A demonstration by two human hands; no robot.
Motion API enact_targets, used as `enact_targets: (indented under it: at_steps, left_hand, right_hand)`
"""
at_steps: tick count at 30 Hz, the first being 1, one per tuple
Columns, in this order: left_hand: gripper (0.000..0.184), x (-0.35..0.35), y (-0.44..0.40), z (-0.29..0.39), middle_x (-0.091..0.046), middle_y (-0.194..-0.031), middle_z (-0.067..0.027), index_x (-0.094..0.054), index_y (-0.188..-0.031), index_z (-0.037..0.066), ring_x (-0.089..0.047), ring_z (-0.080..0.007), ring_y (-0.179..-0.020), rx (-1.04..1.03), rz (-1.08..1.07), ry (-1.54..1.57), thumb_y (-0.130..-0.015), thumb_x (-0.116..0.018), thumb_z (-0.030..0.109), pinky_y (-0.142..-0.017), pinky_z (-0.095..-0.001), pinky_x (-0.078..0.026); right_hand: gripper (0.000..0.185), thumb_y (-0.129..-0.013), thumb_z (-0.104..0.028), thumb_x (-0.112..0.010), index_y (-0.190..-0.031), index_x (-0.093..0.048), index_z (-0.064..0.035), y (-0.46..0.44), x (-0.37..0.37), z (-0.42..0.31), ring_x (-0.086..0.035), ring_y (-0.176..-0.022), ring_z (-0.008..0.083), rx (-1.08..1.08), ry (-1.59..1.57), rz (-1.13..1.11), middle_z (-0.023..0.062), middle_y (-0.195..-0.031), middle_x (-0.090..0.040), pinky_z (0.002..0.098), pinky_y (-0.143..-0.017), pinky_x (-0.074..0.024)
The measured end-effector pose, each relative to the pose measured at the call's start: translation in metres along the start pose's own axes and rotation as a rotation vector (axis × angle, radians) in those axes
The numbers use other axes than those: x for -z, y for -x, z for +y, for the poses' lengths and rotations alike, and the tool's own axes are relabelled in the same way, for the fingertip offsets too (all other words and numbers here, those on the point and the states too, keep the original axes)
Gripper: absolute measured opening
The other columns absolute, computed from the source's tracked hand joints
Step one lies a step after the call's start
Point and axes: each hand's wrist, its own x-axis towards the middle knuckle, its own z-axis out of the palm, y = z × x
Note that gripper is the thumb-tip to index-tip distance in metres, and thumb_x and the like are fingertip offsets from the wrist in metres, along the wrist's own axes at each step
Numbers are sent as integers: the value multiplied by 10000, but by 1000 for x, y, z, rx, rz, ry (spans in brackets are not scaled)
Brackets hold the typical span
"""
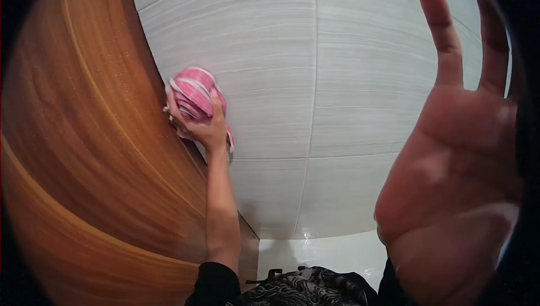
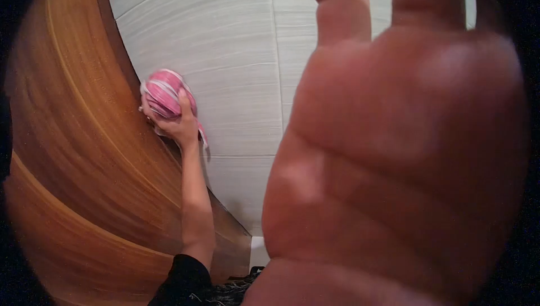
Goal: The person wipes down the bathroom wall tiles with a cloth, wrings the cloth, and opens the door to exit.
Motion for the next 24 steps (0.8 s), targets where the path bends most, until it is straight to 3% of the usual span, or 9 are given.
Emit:
enact_targets:
  at_steps: [6,9,10,11,13,14,17,22,24]
  left_hand:
    - [924,2,21,-8,-386,-1438,-221,-290,-1426,-16,-392,-377,-1308,123,31,220,-714,-809,263,-1118,-498,-249]
    - [992,10,39,-36,-360,-1445,-225,-253,-1441,-7,-336,-381,-1336,20,-29,44,-689,-831,283,-1123,-503,-244]
    - [986,16,54,-39,-366,-1437,-222,-263,-1436,-5,-348,-381,-1323,19,-19,29,-686,-833,286,-1115,-502,-255]
    - [980,23,70,-44,-373,-1428,-220,-272,-1431,-3,-359,-381,-1311,22,-14,18,-683,-835,288,-1107,-502,-266]
    - [966,31,120,-54,-384,-1416,-214,-281,-1424,-3,-376,-378,-1294,54,3,86,-688,-832,293,-1094,-496,-281]
    - [952,33,133,-60,-395,-1404,-207,-289,-1418,-2,-393,-375,-1276,89,4,161,-692,-828,298,-1080,-490,-297]
    - [935,38,128,-51,-407,-1394,-201,-295,-1411,-4,-412,-367,-1257,116,-4,60,-703,-821,303,-1057,-487,-315]
    - [861,30,50,0,-490,-1321,-179,-392,-1355,-19,-461,-360,-1206,256,118,188,-690,-826,313,-1020,-480,-340]
    - [799,16,41,16,-509,-1314,-186,-432,-1339,26,-468,-371,-1208,128,121,114,-701,-806,328,-1015,-513,-339]
  right_hand:
    - [989,-778,-789,-458,-1453,-336,-77,22,-4,-5,-366,-1353,365,-130,-94,72,236,-1462,-355,630,-1097,-262]
    - [1019,-766,-815,-461,-1459,-328,-80,3,-110,87,-357,-1360,365,-165,-237,81,235,-1473,-344,631,-1097,-262]
    - [1188,-637,-898,-482,-1472,-272,-79,21,-93,85,-328,-1368,370,-182,-306,148,230,-1498,-294,601,-1098,-282]
    - [1024,-732,-741,-617,-1442,-307,-71,50,-77,94,-361,-1336,369,-109,436,-46,222,-1473,-329,564,-1087,-313]
    - [635,-727,-173,-792,-1246,-446,-50,118,-38,91,-456,-1218,313,-325,419,-256,191,-1344,-433,482,-1026,-370]
    - [554,-739,-77,-769,-1213,-485,-41,155,-30,87,-449,-1237,309,-521,499,-308,181,-1337,-446,448,-1063,-341]
    - [580,-820,-69,-699,-1329,-432,10,225,0,73,-314,-1388,363,-859,755,-503,243,-1491,-309,461,-1115,-273]
    - [801,-833,-166,-711,-1465,-257,23,221,-8,69,-152,-1448,397,-781,1011,-526,268,-1557,-138,498,-1151,-162]
    - [971,-828,-279,-722,-1497,-84,18,232,3,82,-23,-1458,402,-766,1125,-688,274,-1564,-12,510,-1158,-73]
